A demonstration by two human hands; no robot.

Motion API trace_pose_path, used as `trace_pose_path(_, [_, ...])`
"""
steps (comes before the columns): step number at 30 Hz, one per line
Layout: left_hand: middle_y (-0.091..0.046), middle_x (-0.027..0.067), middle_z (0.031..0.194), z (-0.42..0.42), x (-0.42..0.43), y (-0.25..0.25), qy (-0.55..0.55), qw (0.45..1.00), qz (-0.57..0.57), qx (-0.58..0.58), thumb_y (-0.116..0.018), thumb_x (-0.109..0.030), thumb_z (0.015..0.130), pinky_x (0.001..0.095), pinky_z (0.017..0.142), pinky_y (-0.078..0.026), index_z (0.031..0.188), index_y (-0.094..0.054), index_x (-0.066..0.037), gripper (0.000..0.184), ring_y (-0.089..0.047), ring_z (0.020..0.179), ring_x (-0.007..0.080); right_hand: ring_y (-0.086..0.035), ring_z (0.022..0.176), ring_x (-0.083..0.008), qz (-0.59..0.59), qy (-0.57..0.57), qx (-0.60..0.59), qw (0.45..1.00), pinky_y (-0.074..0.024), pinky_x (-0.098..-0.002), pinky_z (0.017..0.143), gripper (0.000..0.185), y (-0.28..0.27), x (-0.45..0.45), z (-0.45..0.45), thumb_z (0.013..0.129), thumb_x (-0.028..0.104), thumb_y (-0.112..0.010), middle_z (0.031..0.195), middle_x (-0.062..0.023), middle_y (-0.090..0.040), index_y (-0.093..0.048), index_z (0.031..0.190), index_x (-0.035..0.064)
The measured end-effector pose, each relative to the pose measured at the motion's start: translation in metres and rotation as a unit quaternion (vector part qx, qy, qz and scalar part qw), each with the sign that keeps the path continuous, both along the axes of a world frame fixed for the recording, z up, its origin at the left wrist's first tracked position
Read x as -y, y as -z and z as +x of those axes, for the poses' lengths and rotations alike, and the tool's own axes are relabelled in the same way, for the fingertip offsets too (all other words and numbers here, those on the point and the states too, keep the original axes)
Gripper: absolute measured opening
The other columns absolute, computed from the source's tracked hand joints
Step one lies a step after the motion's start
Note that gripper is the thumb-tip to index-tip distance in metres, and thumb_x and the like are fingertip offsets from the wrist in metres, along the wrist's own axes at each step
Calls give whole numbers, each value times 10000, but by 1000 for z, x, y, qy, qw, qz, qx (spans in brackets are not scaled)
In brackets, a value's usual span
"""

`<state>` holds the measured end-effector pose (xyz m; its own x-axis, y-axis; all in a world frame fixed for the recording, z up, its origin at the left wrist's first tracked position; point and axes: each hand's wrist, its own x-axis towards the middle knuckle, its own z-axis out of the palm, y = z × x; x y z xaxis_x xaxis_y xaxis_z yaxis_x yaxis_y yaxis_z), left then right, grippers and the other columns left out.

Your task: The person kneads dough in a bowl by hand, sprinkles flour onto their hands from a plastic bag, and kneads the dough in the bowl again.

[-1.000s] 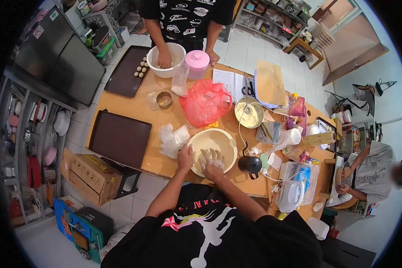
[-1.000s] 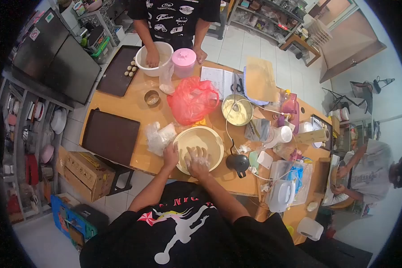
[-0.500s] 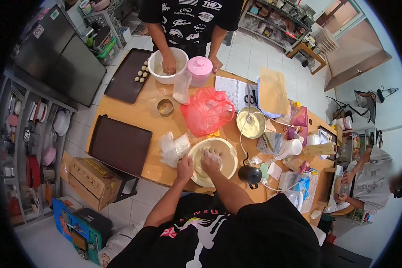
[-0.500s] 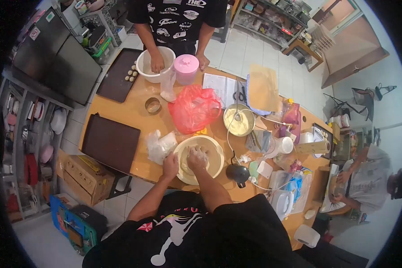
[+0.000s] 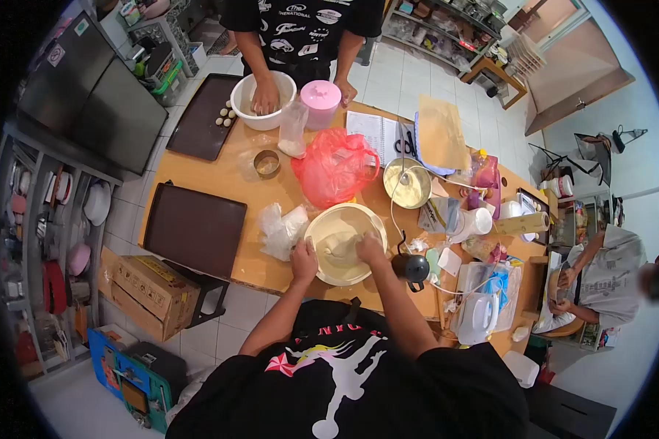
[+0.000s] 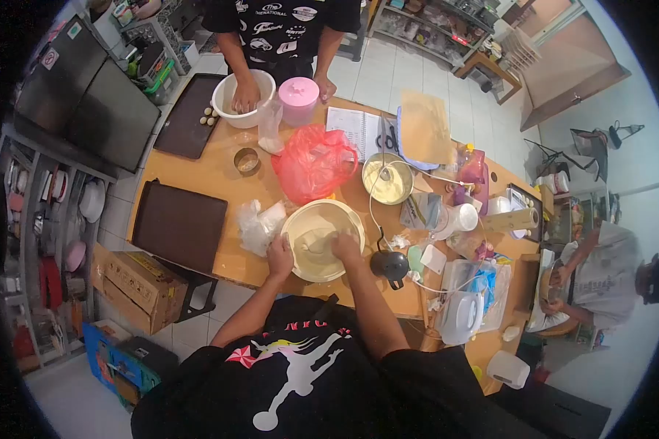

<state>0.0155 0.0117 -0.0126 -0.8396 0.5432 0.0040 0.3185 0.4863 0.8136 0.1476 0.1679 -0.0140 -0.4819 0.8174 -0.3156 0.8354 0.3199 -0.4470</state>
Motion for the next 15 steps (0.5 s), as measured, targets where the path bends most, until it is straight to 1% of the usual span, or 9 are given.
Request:
trace_pose_path(1, [-604, 272, 795, 1, -2, -1, -4, 1000, 1, 0, -462, -263, 970, 554, 691, -421, 846, -535, 8, 307, -568, 780, 484, -596, 979, -447, 4, 4, 14, 1000, -452, -514, 873, 426, 3, 6, 3, 895, 344, -505, 1036, -307, -616, -566, 1081, -34])
trace_pose_path(2, [-604, 272, 793, 1, -4, -1, -5, 1000, -4, 2, -462, -265, 971, 554, 691, -421, 848, -535, 8, 308, -568, 780, 483, -611, 991, -427, -17, 60, 28, 998, -475, -480, 855, 473, 8, 9, 0, 855, 377, -539, 1015, -292, -631, -570, 1065, -45])
trace_pose_path(5, [-603, 273, 787, 3, -1, -6, -3, 1000, -23, -5, -462, -268, 972, 553, 692, -422, 853, -534, 7, 307, -568, 778, 483, -620, 977, -380, -143, 134, -22, 980, -458, -460, 898, 468, 5, 7, 0, 844, 353, -557, 1030, -239, -649, -573, 1113, -29])
trace_pose_path(8, [-602, 274, 784, 2, -2, -4, -9, 999, -20, -25, -461, -265, 972, 552, 691, -424, 854, -532, 7, 305, -567, 775, 484, -632, 970, -350, -166, 179, -81, 966, -468, -428, 890, 454, -16, 17, 0, 806, 316, -618, 1004, -228, -660, -579, 1111, -19])
trace_pose_path(10, [-601, 276, 783, 2, 0, -4, -6, 1000, -14, -22, -458, -263, 973, 551, 690, -423, 852, -532, 8, 306, -566, 775, 485, -641, 957, -337, -126, 152, -76, 977, -478, -415, 875, 401, -59, 36, -7, 784, 274, -648, 981, -221, -667, -609, 1066, -9])
trace_pose_path(11, [-601, 276, 783, 2, 1, -4, -6, 1000, -13, -20, -458, -262, 973, 551, 689, -424, 853, -531, 9, 306, -566, 775, 486, -645, 951, -331, -106, 141, -73, 982, -482, -409, 867, 376, -71, 45, -9, 773, 254, -664, 969, -218, -670, -624, 1044, -3])
trace_pose_path(14, [-599, 278, 784, 3, 0, -8, -2, 1000, -18, -18, -457, -262, 973, 552, 684, -424, 854, -532, 9, 305, -565, 777, 488, -678, 748, -291, -30, 39, -128, 991, -533, -386, 715, 265, -68, 64, -12, 764, 179, -657, 841, -168, -694, -650, 941, -18])
trace_pose_path(15, [-599, 279, 785, 2, 0, -10, -2, 999, -26, -20, -458, -263, 972, 553, 683, -425, 855, -532, 8, 304, -565, 777, 489, -678, 744, -292, -61, 15, -136, 989, -533, -389, 716, 258, -69, 66, -16, 763, 173, -657, 832, -167, -694, -656, 935, -20])
